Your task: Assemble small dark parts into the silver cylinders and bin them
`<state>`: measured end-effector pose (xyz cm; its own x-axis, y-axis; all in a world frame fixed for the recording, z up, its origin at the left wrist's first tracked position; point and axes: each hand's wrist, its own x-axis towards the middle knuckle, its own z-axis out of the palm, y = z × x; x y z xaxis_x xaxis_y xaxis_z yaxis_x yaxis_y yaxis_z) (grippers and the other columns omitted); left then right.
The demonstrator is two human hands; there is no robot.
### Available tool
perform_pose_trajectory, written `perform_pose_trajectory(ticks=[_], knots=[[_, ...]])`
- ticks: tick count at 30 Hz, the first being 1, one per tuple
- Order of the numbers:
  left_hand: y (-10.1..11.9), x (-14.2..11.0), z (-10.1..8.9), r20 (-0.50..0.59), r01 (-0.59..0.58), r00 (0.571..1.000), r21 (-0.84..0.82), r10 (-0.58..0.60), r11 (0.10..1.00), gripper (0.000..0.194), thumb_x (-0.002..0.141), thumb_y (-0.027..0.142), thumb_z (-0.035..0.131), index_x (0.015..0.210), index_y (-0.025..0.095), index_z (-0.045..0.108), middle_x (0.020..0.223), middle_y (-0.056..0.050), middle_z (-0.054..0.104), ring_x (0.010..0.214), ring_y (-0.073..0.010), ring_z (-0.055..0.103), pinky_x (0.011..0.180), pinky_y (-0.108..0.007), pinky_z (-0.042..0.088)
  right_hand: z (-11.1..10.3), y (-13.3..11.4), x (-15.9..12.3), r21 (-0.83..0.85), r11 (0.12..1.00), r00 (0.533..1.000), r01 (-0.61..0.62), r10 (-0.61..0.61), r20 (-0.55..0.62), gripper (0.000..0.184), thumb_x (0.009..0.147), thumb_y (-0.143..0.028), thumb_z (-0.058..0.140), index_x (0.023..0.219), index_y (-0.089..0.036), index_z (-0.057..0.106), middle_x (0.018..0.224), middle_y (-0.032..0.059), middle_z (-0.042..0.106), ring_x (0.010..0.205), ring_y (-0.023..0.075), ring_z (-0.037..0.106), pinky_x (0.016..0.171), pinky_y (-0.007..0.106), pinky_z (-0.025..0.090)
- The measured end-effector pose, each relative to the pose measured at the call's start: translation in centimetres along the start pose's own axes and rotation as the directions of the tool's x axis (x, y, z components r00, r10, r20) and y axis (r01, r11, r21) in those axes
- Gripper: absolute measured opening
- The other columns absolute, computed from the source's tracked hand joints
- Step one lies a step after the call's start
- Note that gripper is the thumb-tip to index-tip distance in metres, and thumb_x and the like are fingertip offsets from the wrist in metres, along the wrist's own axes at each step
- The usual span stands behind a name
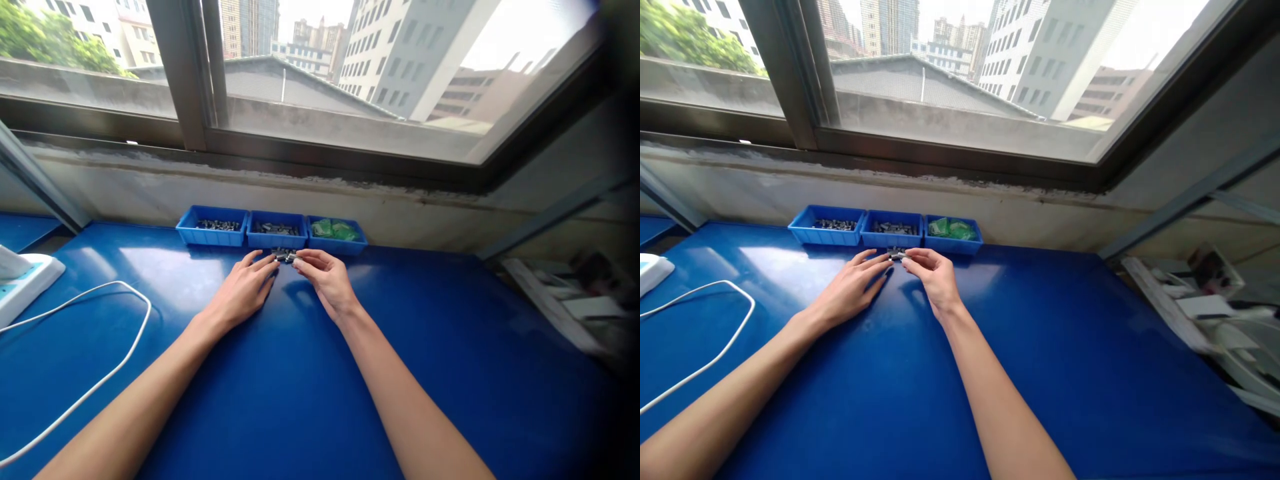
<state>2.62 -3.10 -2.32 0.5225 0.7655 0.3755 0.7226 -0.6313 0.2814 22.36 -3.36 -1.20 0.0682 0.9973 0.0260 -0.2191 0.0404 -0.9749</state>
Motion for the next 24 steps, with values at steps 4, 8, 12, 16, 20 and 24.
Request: perform_pose_trajectory(ticks=[4,8,12,16,20,24], knots=[[0.1,0.0,0.0,0.018,-0.003,1.0,0.017,0.003,1.0,0.036,0.097,0.027,0.045,0.128,0.019,0.062,0.141,-0.007,0.058,0.137,-0.0339,0.042,0.109,-0.053,0.043,0.1,0.1,0.0,0.023,0.999,0.999,-0.034,0.033,0.007,0.037,0.055,-0.033,0.091,0.086,-0.019,0.075,0.085,0.0032,0.075,0.077,0.0158,0.068,0.079,0.031,0.055],[0.1,0.2,-0.7,0.006,-0.016,1.0,0.009,0.016,1.0,0.03,0.098,0.025,0.045,0.116,0.019,0.068,0.13,-0.008,0.066,0.119,-0.028,0.06,0.102,-0.043,0.049,0.4,-0.1,-0.2,0.042,0.994,0.995,-0.098,0.099,-0.024,0.035,0.06,-0.037,0.089,0.087,-0.019,0.075,0.081,0.0034,0.075,0.07,0.0135,0.068,0.07,0.026,0.054],[-0.3,0.2,-1.0,-0.023,0.078,0.997,-0.004,-0.078,0.997,0.025,0.097,0.021,0.047,0.104,0.021,0.071,0.114,-0.007,0.072,0.105,-0.0247,0.066,0.092,-0.037,0.052,0.4,-0.5,-0.3,-0.009,0.991,0.984,-0.135,0.133,-0.118,0.034,0.065,-0.046,0.085,0.076,-0.016,0.073,0.069,0.0027,0.071,0.058,0.0097,0.063,0.054,0.02,0.05],[-0.5,0.1,-1.0,-0.044,0.195,0.98,-0.021,-0.195,0.981,0.018,0.095,0.02,0.051,0.1,0.021,0.068,0.101,-0.006,0.073,0.094,-0.023,0.067,0.083,-0.033,0.052,0.3,-0.8,0.4,-0.077,0.992,0.973,-0.104,0.086,-0.212,0.038,0.064,-0.048,0.085,0.07,-0.015,0.07,0.063,0.0015,0.069,0.052,0.0079,0.06,0.049,0.017,0.048],[-0.4,0.1,-1.0,-0.088,0.215,0.971,-0.084,-0.222,0.973,0.018,0.094,0.019,0.054,0.107,0.022,0.066,0.1,-0.006,0.071,0.091,-0.0219,0.068,0.08,-0.032,0.051,0.8,-1.8,2.8,-0.121,0.984,0.971,-0.131,0.102,-0.217,0.033,0.065,-0.041,0.086,0.073,-0.014,0.07,0.063,0.0028,0.07,0.05,0.0085,0.062,0.049,0.017,0.051],[-0.3,0.2,-0.9,-0.139,0.216,0.957,-0.241,-0.254,0.946,0.019,0.091,0.019,0.058,0.108,0.021,0.066,0.101,-0.007,0.072,0.089,-0.0214,0.069,0.084,-0.034,0.053,2.0,-3.4,5.4,-0.099,0.993,0.98,-0.064,0.044,-0.196,0.02,0.074,-0.031,0.08,0.078,-0.014,0.069,0.065,0.0034,0.071,0.056,0.01,0.067,0.054,0.017,0.054]])
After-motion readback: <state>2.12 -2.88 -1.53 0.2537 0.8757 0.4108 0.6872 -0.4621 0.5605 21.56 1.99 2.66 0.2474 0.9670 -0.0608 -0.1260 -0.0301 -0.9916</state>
